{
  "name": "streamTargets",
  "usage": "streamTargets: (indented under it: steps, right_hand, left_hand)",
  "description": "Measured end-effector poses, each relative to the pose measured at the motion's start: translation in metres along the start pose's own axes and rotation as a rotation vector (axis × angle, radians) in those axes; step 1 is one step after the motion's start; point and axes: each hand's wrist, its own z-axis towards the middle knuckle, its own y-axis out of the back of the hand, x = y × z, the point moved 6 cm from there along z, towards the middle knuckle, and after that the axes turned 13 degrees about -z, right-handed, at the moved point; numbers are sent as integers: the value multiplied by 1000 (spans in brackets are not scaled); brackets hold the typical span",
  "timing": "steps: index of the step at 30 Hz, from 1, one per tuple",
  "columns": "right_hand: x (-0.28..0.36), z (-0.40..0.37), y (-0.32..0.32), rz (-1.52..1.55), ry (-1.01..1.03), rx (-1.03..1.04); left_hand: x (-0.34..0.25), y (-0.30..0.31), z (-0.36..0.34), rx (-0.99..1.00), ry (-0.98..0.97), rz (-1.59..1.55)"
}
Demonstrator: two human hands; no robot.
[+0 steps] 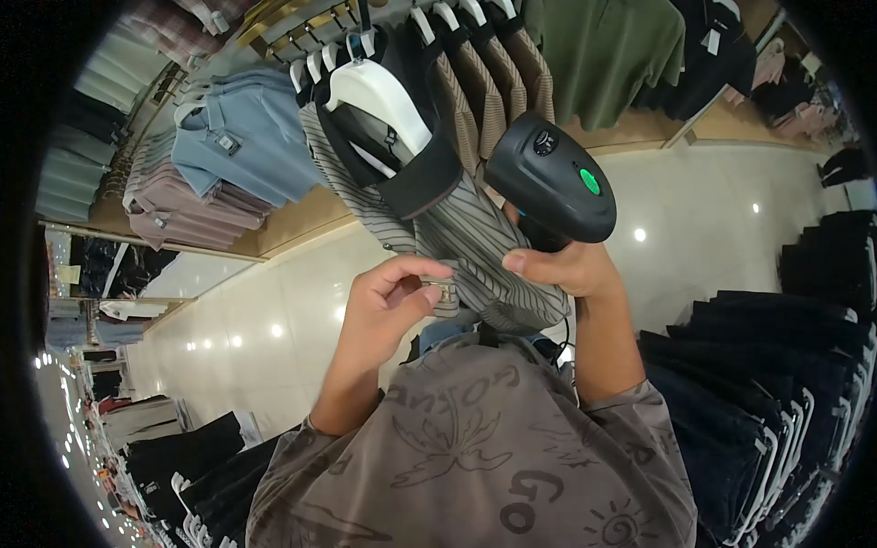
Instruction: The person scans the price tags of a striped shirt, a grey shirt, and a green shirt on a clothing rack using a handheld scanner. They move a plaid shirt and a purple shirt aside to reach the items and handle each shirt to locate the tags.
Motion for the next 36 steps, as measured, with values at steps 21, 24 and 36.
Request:
streamTargets:
  steps: [21,24,36]
  right_hand:
    - [-5,-18,-52,88,-86,144]
    - [-2,-17,-55,92,-81,150]
    - [4,-23,-58,28,-52,113]
  left_hand:
    - [-6,-7,-16,39,-79,-172]
    - [-12,-9,-17,2,-133,-181]
    - [-10,-8,-20,71,-172,-155]
